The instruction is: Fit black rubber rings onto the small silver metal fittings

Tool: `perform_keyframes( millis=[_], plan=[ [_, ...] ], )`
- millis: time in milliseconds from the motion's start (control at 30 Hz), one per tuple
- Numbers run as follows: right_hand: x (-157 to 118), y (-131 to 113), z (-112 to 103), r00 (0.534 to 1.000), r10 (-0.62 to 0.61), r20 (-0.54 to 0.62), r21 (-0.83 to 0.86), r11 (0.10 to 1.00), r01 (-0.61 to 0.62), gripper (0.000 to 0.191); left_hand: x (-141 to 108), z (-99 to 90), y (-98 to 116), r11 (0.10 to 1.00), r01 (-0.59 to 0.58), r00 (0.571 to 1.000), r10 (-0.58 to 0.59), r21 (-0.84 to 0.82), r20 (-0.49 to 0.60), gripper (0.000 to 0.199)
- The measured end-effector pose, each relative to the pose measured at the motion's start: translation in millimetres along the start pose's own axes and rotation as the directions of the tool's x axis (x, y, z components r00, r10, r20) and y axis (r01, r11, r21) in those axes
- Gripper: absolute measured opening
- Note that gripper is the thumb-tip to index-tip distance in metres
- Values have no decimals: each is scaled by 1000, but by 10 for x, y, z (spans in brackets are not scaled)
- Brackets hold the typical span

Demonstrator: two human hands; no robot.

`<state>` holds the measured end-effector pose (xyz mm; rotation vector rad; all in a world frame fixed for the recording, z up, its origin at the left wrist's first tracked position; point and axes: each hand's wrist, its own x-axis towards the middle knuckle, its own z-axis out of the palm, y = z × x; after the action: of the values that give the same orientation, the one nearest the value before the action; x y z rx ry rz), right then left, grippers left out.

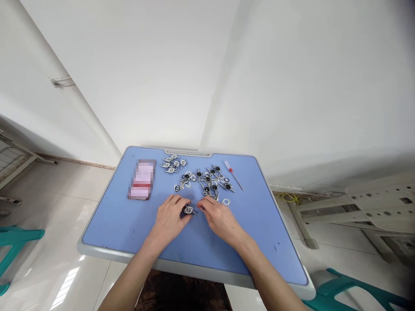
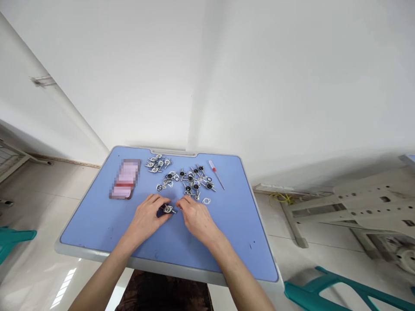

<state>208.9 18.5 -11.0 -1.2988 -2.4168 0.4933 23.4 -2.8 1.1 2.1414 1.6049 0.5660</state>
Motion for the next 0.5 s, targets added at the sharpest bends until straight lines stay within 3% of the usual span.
perform_keyframes(
  millis=[300, 500],
  plan=[
    [-21, 1, -8, 999, 38, -20, 240, 970, -32, 22, -7, 7, -6, 999, -41, 999, 40, -25, -15, 13],
    [-58, 27, 34, 996, 84, -13, 232, 969, -78, 27, -16, 52, -18, 999, -48, 999, 49, 5, -23, 13]
  ],
)
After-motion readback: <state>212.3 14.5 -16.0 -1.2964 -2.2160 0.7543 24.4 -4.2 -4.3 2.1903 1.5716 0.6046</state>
